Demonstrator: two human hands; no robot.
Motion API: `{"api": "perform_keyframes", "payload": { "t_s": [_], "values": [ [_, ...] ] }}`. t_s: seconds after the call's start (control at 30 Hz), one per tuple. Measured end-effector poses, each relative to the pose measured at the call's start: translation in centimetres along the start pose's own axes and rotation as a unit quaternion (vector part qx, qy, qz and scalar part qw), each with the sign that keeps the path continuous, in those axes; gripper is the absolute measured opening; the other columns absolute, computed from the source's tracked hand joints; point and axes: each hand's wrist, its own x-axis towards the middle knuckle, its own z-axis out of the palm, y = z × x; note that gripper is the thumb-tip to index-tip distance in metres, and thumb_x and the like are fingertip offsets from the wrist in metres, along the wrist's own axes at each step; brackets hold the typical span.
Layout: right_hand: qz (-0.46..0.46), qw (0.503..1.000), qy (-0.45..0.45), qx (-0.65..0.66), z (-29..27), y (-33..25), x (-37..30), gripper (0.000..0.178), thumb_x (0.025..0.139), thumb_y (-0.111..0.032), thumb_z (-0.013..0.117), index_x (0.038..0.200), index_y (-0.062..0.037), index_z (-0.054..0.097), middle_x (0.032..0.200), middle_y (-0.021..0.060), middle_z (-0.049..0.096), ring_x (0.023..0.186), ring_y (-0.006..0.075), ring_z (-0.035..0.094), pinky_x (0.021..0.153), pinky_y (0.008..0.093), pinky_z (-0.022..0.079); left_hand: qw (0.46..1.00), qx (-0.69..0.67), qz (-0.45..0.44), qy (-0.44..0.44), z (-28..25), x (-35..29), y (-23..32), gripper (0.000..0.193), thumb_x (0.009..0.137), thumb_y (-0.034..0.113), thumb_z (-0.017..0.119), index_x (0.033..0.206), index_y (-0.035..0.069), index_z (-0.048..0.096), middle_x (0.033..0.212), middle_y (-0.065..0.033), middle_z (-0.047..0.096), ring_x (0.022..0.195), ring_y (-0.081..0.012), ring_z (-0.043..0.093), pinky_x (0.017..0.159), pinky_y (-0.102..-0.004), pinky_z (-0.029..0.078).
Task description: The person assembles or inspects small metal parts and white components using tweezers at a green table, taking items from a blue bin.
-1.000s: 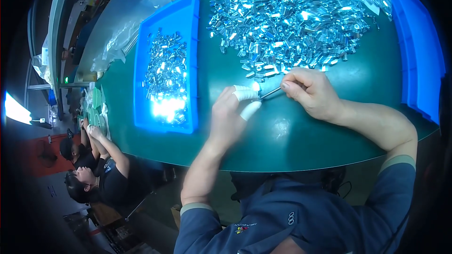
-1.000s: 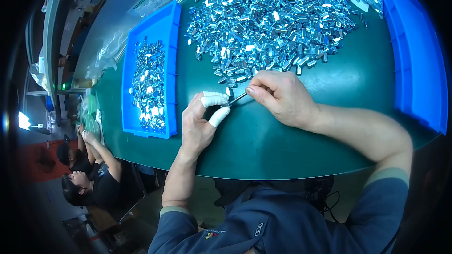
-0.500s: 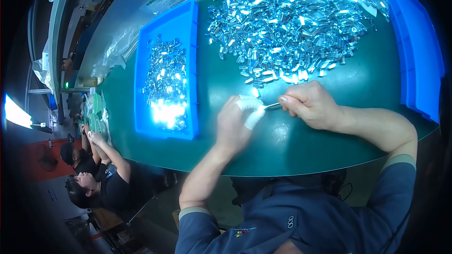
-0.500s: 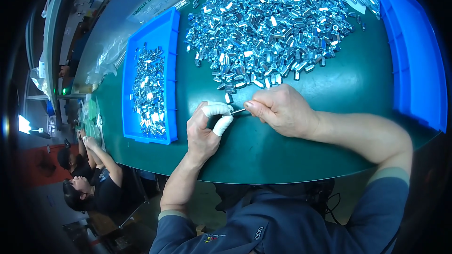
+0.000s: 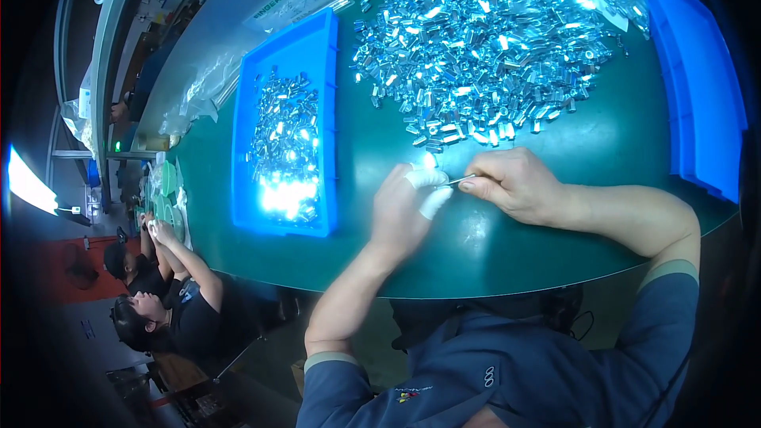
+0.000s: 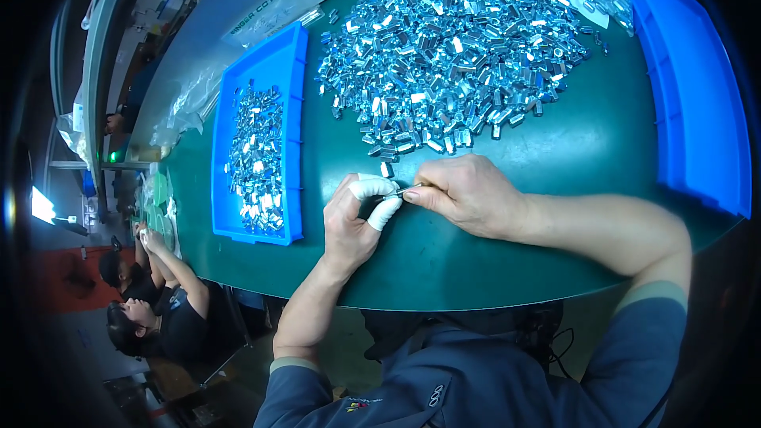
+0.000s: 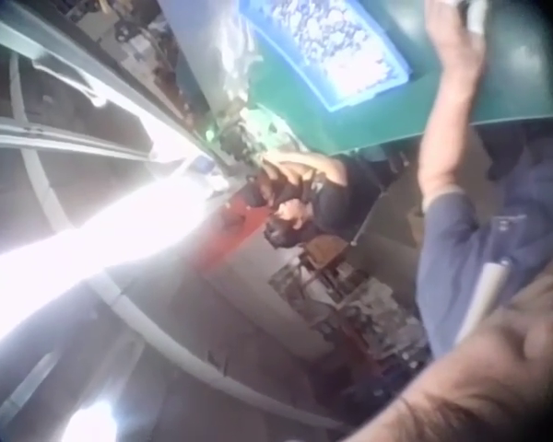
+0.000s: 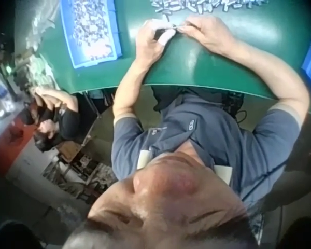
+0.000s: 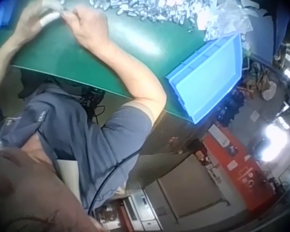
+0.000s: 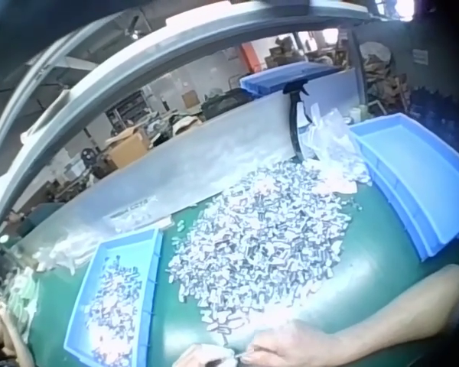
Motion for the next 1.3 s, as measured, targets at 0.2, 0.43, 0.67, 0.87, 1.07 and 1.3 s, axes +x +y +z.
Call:
{"api": "perform_keyframes", "payload": {
  "t_s": [0.2,0.43,0.67,0.87,1.07,1.3],
  "values": [
    [-0.114,0.987,0.111,-0.002,0.8,1.0,0.0,0.020,0.095,-0.020,0.068,0.084,-0.0033,0.066,0.069,0.0138,0.063,0.065,0.0337,0.065,0.061,0.0442,0.049,1.000,0.016,0.020,0.008,0.3,0.0,0.4,0.023,0.082,0.008,0.084,0.098,0.004,0.067,0.092,-0.0108,0.072,0.083,-0.0273,0.068,0.072,-0.0370,0.054],
    [-0.019,0.999,-0.002,0.048,0.1,0.1,-0.3,0.035,0.101,-0.025,0.059,0.074,-0.0031,0.066,0.064,0.0133,0.064,0.058,0.0281,0.065,0.057,0.0410,0.049,0.998,0.036,0.056,0.000,0.1,-0.7,0.7,0.024,0.082,0.010,0.084,0.098,0.005,0.068,0.092,-0.0101,0.072,0.081,-0.0278,0.067,0.071,-0.0370,0.053],
    [0.049,0.988,0.020,0.143,-0.3,0.5,-0.5,0.043,0.104,-0.028,0.056,0.071,-0.0035,0.064,0.061,0.0074,0.064,0.050,0.0162,0.061,0.052,0.0341,0.047,0.981,0.180,0.058,0.037,-4.1,-1.0,0.2,0.022,0.083,0.006,0.081,0.101,0.003,0.069,0.095,-0.0112,0.072,0.086,-0.0299,0.067,0.075,-0.0368,0.054],
    [0.010,0.992,0.024,0.123,0.0,0.9,-0.2,0.041,0.106,-0.025,0.054,0.074,-0.0018,0.065,0.061,0.0045,0.062,0.054,0.0111,0.059,0.052,0.0306,0.046,0.912,0.371,-0.023,0.171,-10.5,0.2,-1.7,0.030,0.087,0.003,0.077,0.116,0.002,0.068,0.111,-0.0146,0.070,0.108,-0.0313,0.064,0.095,-0.0419,0.050],
    [0.036,0.990,0.041,0.131,-0.2,0.3,-0.3,0.036,0.104,-0.025,0.057,0.077,-0.0024,0.065,0.060,0.0087,0.063,0.053,0.0180,0.061,0.055,0.0355,0.048,0.975,0.219,-0.025,0.007,-1.9,2.7,-1.1,0.030,0.082,0.006,0.082,0.110,0.005,0.072,0.098,-0.0126,0.068,0.092,-0.0302,0.066,0.082,-0.0389,0.053],
    [0.030,0.985,0.088,0.145,-0.1,1.3,-0.3,0.026,0.105,-0.020,0.057,0.091,-0.0008,0.068,0.075,0.0046,0.065,0.063,0.0093,0.059,0.058,0.0269,0.047,0.987,0.152,-0.033,0.028,-0.8,2.3,-2.2,0.016,0.084,0.001,0.078,0.097,0.002,0.068,0.094,-0.0116,0.068,0.087,-0.0285,0.066,0.075,-0.0378,0.053]
  ]
}}
